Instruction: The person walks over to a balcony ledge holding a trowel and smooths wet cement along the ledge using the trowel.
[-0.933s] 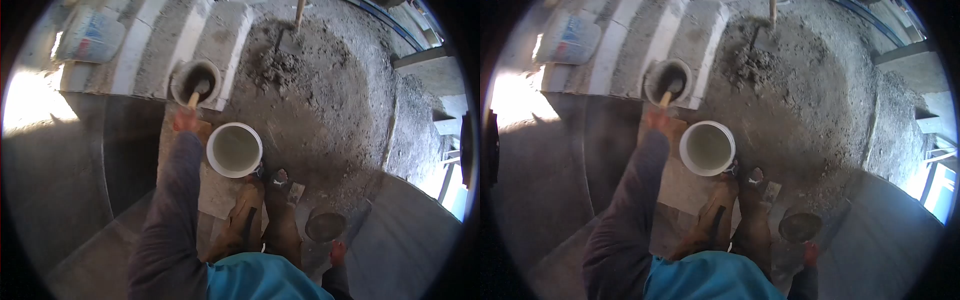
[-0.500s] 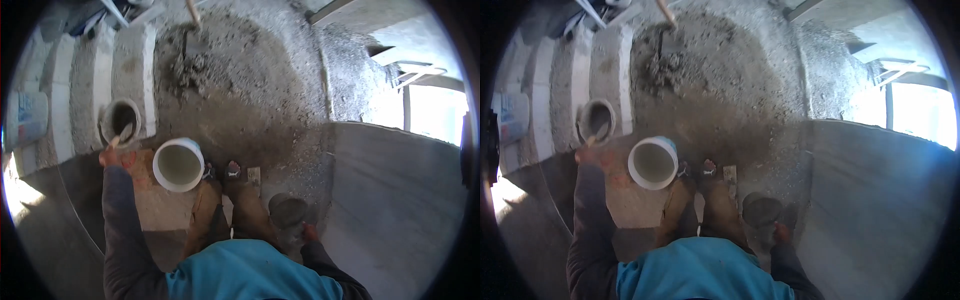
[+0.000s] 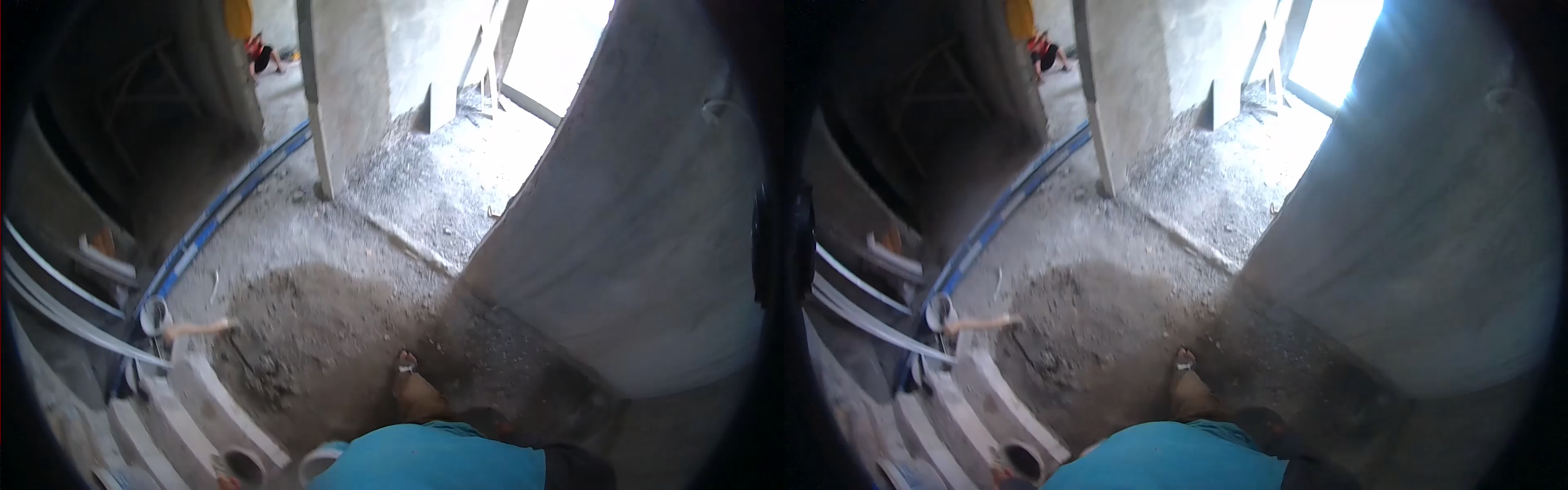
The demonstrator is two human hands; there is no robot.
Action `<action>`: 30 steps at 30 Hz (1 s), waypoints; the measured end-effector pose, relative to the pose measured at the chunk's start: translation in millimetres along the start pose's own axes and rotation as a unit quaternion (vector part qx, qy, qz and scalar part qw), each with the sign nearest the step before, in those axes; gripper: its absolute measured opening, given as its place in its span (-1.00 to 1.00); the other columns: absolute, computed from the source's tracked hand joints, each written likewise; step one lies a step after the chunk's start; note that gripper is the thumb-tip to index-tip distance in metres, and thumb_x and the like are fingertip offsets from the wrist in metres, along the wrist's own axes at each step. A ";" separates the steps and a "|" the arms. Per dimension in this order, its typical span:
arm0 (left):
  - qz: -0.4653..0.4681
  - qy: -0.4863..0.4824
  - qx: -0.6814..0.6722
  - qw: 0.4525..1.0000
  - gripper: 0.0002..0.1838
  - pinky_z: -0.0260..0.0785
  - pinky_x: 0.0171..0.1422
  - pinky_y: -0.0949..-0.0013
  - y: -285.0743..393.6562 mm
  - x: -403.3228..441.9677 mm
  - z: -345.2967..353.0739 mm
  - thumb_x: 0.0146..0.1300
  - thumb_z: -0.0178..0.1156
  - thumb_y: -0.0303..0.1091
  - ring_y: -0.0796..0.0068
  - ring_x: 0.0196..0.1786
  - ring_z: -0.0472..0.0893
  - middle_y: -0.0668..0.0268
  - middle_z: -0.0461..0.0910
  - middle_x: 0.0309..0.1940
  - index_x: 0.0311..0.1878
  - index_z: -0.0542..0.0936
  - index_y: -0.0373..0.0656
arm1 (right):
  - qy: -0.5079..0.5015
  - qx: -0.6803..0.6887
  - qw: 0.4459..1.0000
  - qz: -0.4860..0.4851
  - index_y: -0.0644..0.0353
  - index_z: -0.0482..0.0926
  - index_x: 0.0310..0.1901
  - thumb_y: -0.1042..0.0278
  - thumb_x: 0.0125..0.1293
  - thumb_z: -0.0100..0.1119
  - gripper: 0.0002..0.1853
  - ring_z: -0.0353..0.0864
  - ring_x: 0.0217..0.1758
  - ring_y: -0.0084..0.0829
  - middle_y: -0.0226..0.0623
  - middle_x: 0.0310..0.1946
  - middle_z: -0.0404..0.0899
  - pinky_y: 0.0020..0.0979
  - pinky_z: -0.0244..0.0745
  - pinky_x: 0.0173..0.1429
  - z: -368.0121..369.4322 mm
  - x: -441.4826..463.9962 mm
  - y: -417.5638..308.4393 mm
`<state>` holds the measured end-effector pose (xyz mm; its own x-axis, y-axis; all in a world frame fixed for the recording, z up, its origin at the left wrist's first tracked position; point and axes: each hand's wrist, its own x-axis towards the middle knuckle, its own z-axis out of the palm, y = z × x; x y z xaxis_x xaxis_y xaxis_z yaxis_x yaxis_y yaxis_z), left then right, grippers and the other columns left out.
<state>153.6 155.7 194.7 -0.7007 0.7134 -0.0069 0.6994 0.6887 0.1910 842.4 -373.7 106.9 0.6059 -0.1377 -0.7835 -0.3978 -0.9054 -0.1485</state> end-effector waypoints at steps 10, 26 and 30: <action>-0.190 -0.403 -0.613 0.652 -0.66 0.58 -0.19 0.41 342.9 -152.2 123.3 0.15 0.25 -0.19 0.37 -0.32 0.58 0.31 0.53 -0.36 -0.10 0.51 -0.19 | -0.062 0.175 0.981 0.053 0.27 0.48 0.19 -0.53 0.22 -0.13 -0.09 0.54 -0.13 -0.07 0.11 -0.08 0.55 0.00 0.49 -0.04 -52.0 47.7 -131.5; 0.028 -0.782 -0.108 0.614 -0.72 0.63 -0.24 0.18 924.5 -186.6 155.3 0.08 0.12 -0.44 0.22 -0.32 0.61 0.11 0.49 -0.33 -0.12 0.42 -0.32 | 0.100 0.454 0.882 0.078 0.32 0.46 0.19 -0.22 0.34 0.09 -0.31 0.57 -0.02 -0.11 -0.02 0.04 0.57 -0.02 0.48 0.09 -18.3 77.9 -409.0; 0.184 -0.772 -0.056 0.605 -0.80 0.53 -0.36 0.26 1025.6 -229.2 133.5 0.11 0.18 -0.42 0.33 -0.44 0.57 0.23 0.50 -0.43 -0.19 0.48 -0.26 | 0.093 0.412 0.887 0.184 0.25 0.46 0.22 -0.07 0.28 0.26 -0.36 0.63 -0.20 -0.12 -0.04 -0.08 0.63 -0.04 0.50 -0.17 -55.0 -10.7 -522.9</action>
<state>1050.4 715.8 261.1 0.5279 0.1453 -0.8368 0.6930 0.4959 0.5233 1081.9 79.1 226.1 0.4035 -0.4968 -0.7684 -0.9146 -0.1943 -0.3547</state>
